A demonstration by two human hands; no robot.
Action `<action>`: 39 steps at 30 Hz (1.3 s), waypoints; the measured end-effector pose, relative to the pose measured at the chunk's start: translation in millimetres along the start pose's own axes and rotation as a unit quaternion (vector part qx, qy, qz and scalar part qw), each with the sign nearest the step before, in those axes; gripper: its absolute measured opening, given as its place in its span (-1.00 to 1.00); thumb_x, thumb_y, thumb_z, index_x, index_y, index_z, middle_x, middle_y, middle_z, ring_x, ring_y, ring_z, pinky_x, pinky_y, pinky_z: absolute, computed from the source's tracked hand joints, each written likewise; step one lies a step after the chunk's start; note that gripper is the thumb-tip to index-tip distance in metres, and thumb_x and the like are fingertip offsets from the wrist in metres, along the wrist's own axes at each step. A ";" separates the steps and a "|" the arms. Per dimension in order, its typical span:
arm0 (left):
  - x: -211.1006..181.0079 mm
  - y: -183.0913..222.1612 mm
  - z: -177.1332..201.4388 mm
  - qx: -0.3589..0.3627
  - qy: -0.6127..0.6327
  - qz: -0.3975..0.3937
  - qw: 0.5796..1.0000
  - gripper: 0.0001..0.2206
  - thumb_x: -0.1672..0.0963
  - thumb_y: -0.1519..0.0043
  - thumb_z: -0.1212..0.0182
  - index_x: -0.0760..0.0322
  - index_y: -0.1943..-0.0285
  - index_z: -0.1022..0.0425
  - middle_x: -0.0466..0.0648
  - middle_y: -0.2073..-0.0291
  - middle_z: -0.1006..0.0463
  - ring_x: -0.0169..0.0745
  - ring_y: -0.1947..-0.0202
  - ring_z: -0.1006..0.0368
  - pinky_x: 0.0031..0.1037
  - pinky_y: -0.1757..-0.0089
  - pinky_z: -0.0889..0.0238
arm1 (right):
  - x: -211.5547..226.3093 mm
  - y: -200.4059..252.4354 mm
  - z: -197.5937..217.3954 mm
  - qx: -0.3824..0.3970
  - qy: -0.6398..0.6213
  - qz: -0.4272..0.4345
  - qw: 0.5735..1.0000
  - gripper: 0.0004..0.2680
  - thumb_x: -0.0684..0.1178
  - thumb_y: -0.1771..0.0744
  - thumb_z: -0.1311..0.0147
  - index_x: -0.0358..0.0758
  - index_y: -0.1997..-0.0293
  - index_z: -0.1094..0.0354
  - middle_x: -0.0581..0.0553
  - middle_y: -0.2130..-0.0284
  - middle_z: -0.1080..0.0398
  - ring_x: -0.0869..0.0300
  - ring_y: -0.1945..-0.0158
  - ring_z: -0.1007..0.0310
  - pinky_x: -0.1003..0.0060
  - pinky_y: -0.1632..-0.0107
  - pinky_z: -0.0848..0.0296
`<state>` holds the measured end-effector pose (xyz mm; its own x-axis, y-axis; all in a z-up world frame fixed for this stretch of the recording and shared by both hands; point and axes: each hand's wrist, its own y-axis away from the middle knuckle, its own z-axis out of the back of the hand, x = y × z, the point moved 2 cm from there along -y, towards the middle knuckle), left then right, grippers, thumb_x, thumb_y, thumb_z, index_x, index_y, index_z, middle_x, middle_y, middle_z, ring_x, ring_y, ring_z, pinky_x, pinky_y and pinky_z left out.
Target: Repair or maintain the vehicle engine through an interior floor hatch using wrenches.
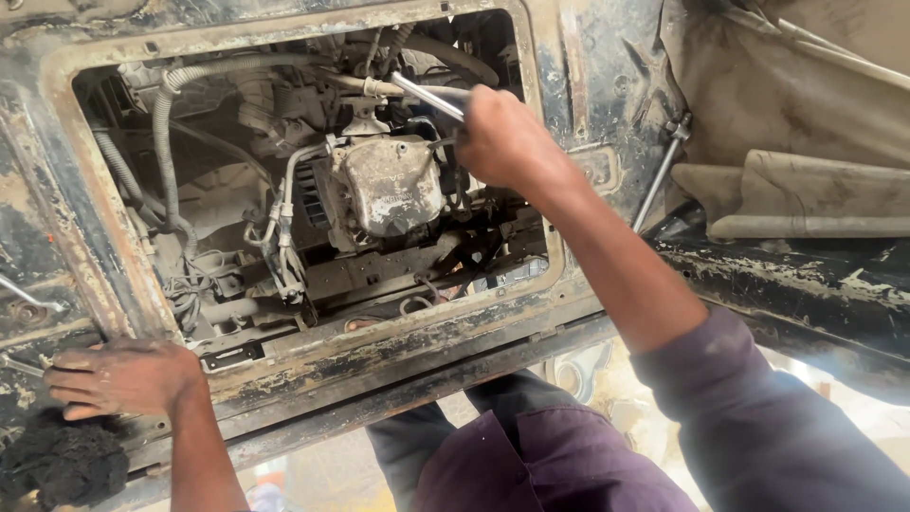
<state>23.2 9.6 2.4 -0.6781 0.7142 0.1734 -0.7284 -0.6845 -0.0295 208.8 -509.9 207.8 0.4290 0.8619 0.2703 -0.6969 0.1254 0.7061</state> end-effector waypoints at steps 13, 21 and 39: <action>-120.4 64.9 84.4 -0.067 0.406 -0.152 0.898 -0.85 0.19 -0.43 -0.03 0.43 -0.11 -0.32 0.20 -0.05 -0.38 -0.04 -0.12 -0.43 0.03 -0.09 -0.13 | -41.8 -21.5 16.8 -0.110 0.048 0.128 0.985 -0.86 -0.16 -0.29 -0.20 -0.43 0.17 -0.49 -0.31 0.38 -0.51 0.15 0.42 -0.42 0.24 0.31 -0.41; -356.1 140.0 149.3 0.096 0.527 -0.457 0.710 -0.35 0.28 -0.16 -0.24 0.41 -0.49 -0.13 0.12 -0.29 -0.36 0.04 -0.36 -0.28 -0.22 -0.36 -0.07 | 1.2 -2.5 -0.3 -0.088 -0.016 0.155 0.984 -0.57 -0.27 -0.26 -0.05 -0.19 -0.31 -0.35 -0.47 0.30 -0.53 -0.23 0.23 -0.59 -0.02 0.08 -0.55; -397.0 88.8 303.2 -0.003 0.139 -0.790 0.597 -0.83 0.09 -0.19 -0.22 0.32 0.27 -0.48 0.02 0.44 -0.58 -0.06 0.35 -0.56 -0.26 0.29 -0.42 | -18.4 37.0 -4.3 -0.314 0.151 0.222 0.910 -0.51 -0.05 -0.19 -0.41 -0.42 -0.07 -0.12 -0.27 0.43 -0.50 -0.18 0.43 -0.54 -0.08 0.52 -0.41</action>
<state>257.3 -379.0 229.5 0.8671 0.4638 -0.1816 -0.4791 0.8764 -0.0491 172.6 -519.1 226.2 -0.0872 0.9801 0.1783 -0.9951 -0.0942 0.0313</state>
